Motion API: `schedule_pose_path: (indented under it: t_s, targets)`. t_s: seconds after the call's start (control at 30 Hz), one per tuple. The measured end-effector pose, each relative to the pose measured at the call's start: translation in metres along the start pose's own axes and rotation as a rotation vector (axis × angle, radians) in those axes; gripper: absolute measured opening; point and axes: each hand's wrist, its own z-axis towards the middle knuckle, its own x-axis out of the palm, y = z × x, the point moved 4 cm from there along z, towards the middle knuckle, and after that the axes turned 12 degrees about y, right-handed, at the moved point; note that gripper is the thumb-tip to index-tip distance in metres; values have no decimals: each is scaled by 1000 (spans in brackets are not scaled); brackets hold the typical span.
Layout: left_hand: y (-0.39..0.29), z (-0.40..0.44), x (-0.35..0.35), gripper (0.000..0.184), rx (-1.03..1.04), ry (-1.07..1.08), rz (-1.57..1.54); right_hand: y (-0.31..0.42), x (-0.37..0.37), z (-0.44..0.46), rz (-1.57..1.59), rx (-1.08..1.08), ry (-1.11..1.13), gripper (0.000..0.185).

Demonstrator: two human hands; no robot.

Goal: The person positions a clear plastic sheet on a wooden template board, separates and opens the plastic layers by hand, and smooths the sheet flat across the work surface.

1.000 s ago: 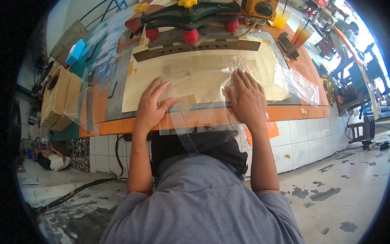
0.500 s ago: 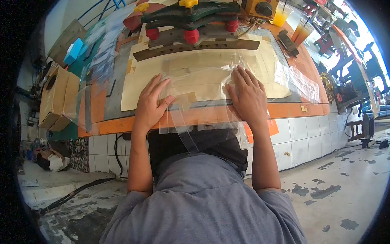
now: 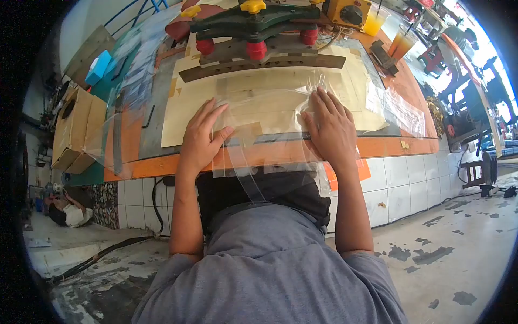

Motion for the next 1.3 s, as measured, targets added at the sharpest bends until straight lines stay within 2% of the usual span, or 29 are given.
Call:
schedule_pose_path:
  t_s: [1.0, 1.1, 1.2, 1.3]
  targets:
    - [0, -1, 1, 58, 2, -7, 4, -1, -2, 0, 57, 17, 16, 64]
    - [0, -1, 1, 59, 4, -9, 7, -5, -6, 0, 137, 19, 39, 64]
    - [1, -1, 1, 58, 1, -10, 6, -15, -12, 6, 448, -31, 89, 64]
    - [2, -1, 2, 58, -1, -9, 6, -19, -34, 12, 577, -19, 110, 62]
